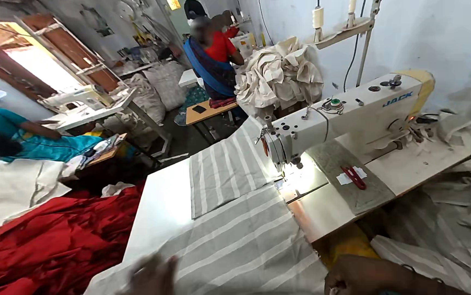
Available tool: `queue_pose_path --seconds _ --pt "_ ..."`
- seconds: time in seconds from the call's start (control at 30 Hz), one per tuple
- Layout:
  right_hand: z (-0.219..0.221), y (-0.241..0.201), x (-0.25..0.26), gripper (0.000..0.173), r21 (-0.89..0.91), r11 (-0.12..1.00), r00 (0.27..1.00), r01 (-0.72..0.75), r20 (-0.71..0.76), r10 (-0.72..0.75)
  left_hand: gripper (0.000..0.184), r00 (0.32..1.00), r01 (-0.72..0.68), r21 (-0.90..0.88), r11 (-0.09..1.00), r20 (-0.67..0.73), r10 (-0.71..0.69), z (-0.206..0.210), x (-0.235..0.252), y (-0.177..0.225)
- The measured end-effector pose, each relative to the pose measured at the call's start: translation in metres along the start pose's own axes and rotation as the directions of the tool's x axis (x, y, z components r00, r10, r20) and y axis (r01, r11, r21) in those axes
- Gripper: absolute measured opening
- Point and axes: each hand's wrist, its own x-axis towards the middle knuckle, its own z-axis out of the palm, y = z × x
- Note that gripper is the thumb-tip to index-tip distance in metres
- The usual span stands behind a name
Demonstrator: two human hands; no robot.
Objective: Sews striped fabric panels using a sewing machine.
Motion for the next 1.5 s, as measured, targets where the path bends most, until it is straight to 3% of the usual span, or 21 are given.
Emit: queue_pose_path --seconds 0.07,0.13,0.2,0.27,0.33,0.43,0.5,0.57,0.63,0.67,0.77,0.83,0.93,1.03,1.1,1.2,1.27,1.37,1.4,1.43,1.5 --pt "-0.026 -0.007 0.013 0.032 0.032 0.997 0.991 -0.072 -0.109 0.075 0.083 0.966 -0.165 -0.207 0.964 0.161 0.200 -0.034 0.007 0.146" --pt "-0.049 -0.002 0.030 0.043 0.078 0.984 0.896 -0.162 -0.406 0.180 0.087 0.906 -0.386 -0.273 0.881 0.067 0.417 -0.030 -0.005 0.247" --pt "-0.068 0.012 0.048 0.048 0.032 0.941 0.695 -0.337 -0.665 0.272 0.091 0.835 -0.541 -0.265 0.798 -0.052 0.548 -0.025 -0.027 0.312" --pt "-0.080 0.029 0.061 0.049 -0.040 0.861 0.534 -0.508 -0.799 0.278 0.092 0.786 -0.616 -0.239 0.751 -0.121 0.606 -0.023 -0.052 0.345" --pt "-0.086 0.038 0.072 0.044 -0.096 0.826 0.472 -0.555 -0.854 0.218 0.092 0.763 -0.646 -0.224 0.730 -0.160 0.626 -0.024 -0.072 0.354" --pt "-0.082 0.039 0.082 0.022 -0.105 0.873 0.479 -0.477 -0.863 0.158 0.087 0.767 -0.639 -0.253 0.726 -0.142 0.626 -0.027 -0.086 0.351" --pt "-0.073 0.037 0.084 0.018 -0.063 0.945 0.432 -0.321 -0.898 0.086 0.080 0.807 -0.566 -0.431 0.703 -0.112 0.580 -0.037 -0.081 0.346" --pt "-0.060 0.032 0.083 0.019 -0.118 0.985 0.319 -0.124 -0.945 -0.073 0.075 0.890 -0.415 -0.662 0.624 -0.150 0.432 -0.057 -0.062 0.341" --pt "-0.047 0.017 0.079 0.016 -0.144 0.988 0.232 0.050 -0.961 -0.152 0.078 0.920 -0.376 -0.719 0.584 -0.212 0.331 -0.078 -0.031 0.337" --pt "-0.042 0.009 0.077 0.016 -0.126 0.983 0.208 0.135 -0.966 -0.152 0.072 0.917 -0.383 -0.733 0.563 -0.227 0.329 -0.087 -0.017 0.335" --pt "-0.041 -0.010 0.070 0.031 0.064 0.920 0.214 0.387 -0.977 -0.022 0.026 0.887 -0.339 -0.866 0.368 -0.164 0.431 -0.103 0.007 0.339" --pt "-0.047 -0.017 0.062 0.021 0.189 0.860 0.250 0.474 -0.965 0.074 0.018 0.859 -0.293 -0.933 0.207 -0.162 0.485 -0.105 0.011 0.343" --pt "-0.049 -0.020 0.060 0.012 0.154 0.879 0.221 0.452 -0.974 0.057 0.017 0.855 -0.213 -0.975 0.062 -0.155 0.495 -0.108 0.004 0.347" --pt "-0.041 -0.019 0.071 0.009 -0.142 0.968 0.014 0.209 -0.989 -0.148 0.015 0.890 -0.238 -0.966 0.101 -0.175 0.421 -0.114 -0.004 0.351" --pt "-0.034 -0.021 0.075 0.012 -0.301 0.951 -0.042 0.071 -0.954 -0.298 0.017 0.886 -0.255 -0.962 0.096 -0.192 0.423 -0.118 -0.007 0.349" --pt "-0.027 -0.022 0.075 0.017 -0.227 0.923 0.019 0.310 -0.969 -0.245 0.019 0.874 -0.272 -0.960 0.066 -0.218 0.434 -0.117 -0.006 0.343" --pt "-0.030 -0.027 0.069 0.020 0.022 0.866 0.157 0.500 -0.985 -0.066 0.018 0.877 -0.272 -0.961 0.057 -0.223 0.426 -0.116 -0.005 0.341" --pt "-0.041 -0.031 0.062 0.019 0.396 0.753 0.424 0.525 -0.889 0.172 0.019 0.894 -0.280 -0.957 0.070 -0.233 0.383 -0.115 -0.008 0.344" --pt "-0.044 -0.032 0.063 0.016 0.444 0.732 0.461 0.517 -0.865 0.198 0.019 0.898 -0.278 -0.957 0.077 -0.231 0.375 -0.115 -0.008 0.344" --pt "-0.045 -0.033 0.064 0.013 0.433 0.743 0.447 0.510 -0.872 0.201 0.019 0.903 -0.270 -0.958 0.100 -0.215 0.371 -0.115 -0.008 0.343" --pt "-0.042 -0.029 0.073 0.010 0.192 0.886 0.242 0.422 -0.966 0.094 0.018 0.921 -0.227 -0.955 0.192 -0.146 0.361 -0.117 -0.009 0.340"
